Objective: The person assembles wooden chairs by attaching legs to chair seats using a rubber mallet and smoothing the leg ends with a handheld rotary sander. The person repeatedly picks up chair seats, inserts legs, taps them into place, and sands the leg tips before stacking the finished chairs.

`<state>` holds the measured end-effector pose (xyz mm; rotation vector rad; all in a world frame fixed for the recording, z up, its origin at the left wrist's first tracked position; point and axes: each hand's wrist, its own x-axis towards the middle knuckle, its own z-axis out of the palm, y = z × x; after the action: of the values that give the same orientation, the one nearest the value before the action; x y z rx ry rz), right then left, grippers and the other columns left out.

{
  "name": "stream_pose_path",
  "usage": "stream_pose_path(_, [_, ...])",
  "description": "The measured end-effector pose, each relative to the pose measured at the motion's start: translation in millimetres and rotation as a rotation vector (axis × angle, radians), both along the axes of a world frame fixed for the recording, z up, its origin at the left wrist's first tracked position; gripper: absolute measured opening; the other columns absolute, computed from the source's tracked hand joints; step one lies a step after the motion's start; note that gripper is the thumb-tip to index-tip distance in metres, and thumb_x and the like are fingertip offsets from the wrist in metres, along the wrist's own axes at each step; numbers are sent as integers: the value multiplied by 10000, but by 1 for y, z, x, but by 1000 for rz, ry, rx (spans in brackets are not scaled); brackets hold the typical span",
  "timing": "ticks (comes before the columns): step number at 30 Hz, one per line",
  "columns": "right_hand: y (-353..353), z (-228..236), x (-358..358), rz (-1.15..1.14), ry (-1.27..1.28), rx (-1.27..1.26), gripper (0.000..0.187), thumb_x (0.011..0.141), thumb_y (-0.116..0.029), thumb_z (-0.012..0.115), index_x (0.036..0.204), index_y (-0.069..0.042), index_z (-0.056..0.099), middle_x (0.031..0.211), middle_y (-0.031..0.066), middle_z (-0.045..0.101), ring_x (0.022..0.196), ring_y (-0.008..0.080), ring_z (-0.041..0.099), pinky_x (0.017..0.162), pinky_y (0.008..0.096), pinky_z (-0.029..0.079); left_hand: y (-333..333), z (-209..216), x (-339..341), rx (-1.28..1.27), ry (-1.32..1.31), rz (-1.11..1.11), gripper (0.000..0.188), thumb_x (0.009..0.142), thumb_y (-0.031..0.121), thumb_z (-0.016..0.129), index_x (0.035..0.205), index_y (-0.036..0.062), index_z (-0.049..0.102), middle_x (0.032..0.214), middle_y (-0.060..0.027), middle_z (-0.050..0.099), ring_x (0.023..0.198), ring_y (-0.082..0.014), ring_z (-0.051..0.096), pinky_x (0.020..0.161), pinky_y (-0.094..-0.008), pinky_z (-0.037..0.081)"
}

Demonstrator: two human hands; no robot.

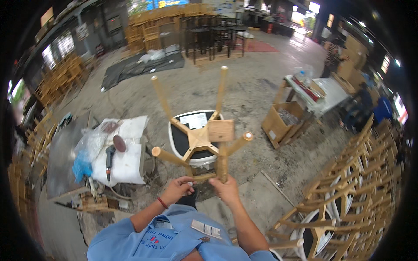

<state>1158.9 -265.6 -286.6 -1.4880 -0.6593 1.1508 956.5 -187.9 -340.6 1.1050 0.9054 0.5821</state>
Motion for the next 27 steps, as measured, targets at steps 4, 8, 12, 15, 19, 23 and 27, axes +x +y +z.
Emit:
stream_pose_path(4, [-13,4,-20,-16,117,53,199,831,-172,753,860,-78,581,592,-4,535,417,79,445,363,237,324,-28,48,38,244,-10,-122,318,960,67,489,1246,-51,566,972,-69,666,775,-112,625,701,-256,522])
stream_pose_path(8, [-22,10,-26,-60,97,110,176,849,-150,734,867,-77,575,605,12,558,425,78,451,368,231,327,-32,41,42,373,-80,-188,328,967,55,480,1270,-47,550,939,-75,662,771,-113,617,701,-251,515])
stream_pose_path(12, [-23,16,-37,-113,203,112,156,852,-122,722,864,-78,573,604,15,549,439,83,460,376,235,330,-32,45,31,330,-106,-212,301,978,97,526,1250,-27,559,903,-62,656,747,-97,606,681,-245,511])
stream_pose_path(15, [-10,15,-52,-64,292,77,137,854,-121,707,849,-81,576,605,13,535,451,90,471,383,240,335,-25,40,7,218,-144,-127,269,977,153,573,1198,-1,584,846,-28,640,674,-73,570,602,-229,479])
stream_pose_path(19, [7,11,-71,-18,318,25,133,861,-135,676,801,-91,566,597,10,520,452,95,469,377,246,354,-13,44,-14,183,-101,-95,277,958,150,586,1207,28,589,886,-11,640,698,-47,558,598,-205,471])
stream_pose_path(23, [14,7,-94,-92,262,-26,139,897,-172,640,942,-68,561,651,17,531,436,77,444,353,239,338,1,34,-38,336,-81,34,211,949,158,610,1116,30,617,920,-24,631,689,-74,573,597,-240,466])
stream_pose_path(27, [13,15,-87,-78,3,58,210,946,-230,592,1037,-46,548,697,21,523,449,83,457,352,241,348,59,50,-78,1094,83,476,228,955,182,603,1116,21,618,921,-35,627,622,-93,566,567,-243,454])
